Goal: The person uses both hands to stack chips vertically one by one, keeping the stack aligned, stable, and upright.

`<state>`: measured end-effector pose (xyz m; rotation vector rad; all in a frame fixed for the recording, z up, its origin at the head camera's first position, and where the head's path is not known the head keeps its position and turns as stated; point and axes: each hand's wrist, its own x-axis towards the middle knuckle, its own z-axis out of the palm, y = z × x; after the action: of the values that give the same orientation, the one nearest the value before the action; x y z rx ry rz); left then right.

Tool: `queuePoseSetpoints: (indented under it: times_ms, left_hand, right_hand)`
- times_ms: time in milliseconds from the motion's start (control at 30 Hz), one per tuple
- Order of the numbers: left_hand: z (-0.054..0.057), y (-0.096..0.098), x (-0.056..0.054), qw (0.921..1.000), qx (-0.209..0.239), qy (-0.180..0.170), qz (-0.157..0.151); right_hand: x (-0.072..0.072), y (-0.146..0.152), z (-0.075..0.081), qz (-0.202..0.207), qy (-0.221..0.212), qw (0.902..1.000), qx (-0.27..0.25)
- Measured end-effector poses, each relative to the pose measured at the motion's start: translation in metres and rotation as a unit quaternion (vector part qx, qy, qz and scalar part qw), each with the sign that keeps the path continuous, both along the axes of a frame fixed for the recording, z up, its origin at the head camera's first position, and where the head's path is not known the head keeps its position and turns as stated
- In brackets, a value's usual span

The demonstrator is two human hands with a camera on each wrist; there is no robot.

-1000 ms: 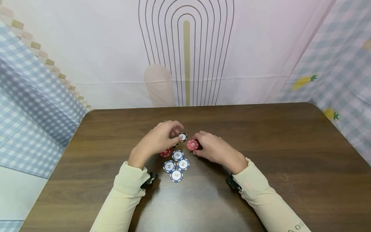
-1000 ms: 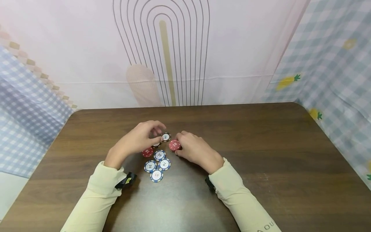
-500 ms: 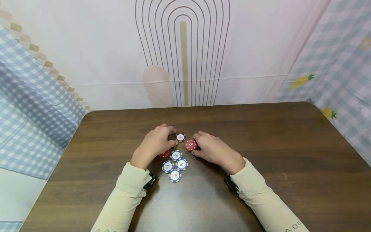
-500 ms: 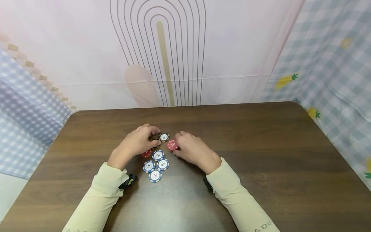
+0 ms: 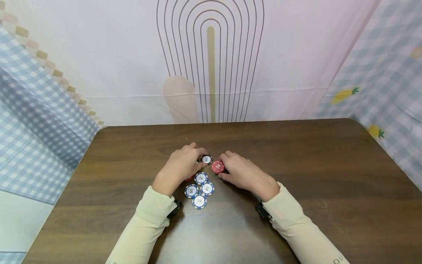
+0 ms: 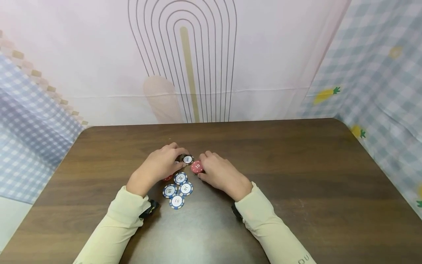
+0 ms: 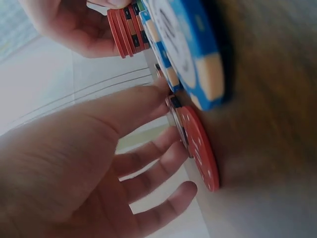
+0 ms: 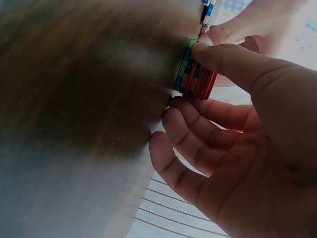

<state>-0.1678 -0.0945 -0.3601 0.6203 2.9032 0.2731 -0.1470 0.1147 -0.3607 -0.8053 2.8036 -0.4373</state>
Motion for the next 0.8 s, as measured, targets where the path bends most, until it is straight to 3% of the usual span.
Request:
queuePoseSetpoints:
  times_ms: [300,567,800]
  left_hand:
    - [0.0012,-0.0028,-0.0013,0.9965,-0.048,0.050,-0.046]
    - [0.0013,-0.0067,-0.0009,0.9927,-0.073,0.085,-0.045]
    - [0.0056,-0.0070,-0.0012,0.9905,-0.060,0.112,-0.051]
  right_hand:
    - [0.0004,-0.0006,0.0002,0.002,0.003,0.9999,0.016]
    - [-0.0003,-0.0020,0.0009,0.004,0.002,0.9999,0.017]
    - [0.0013,-0.0002,0.0006,-0.005,-0.001,0.9999,0.016]
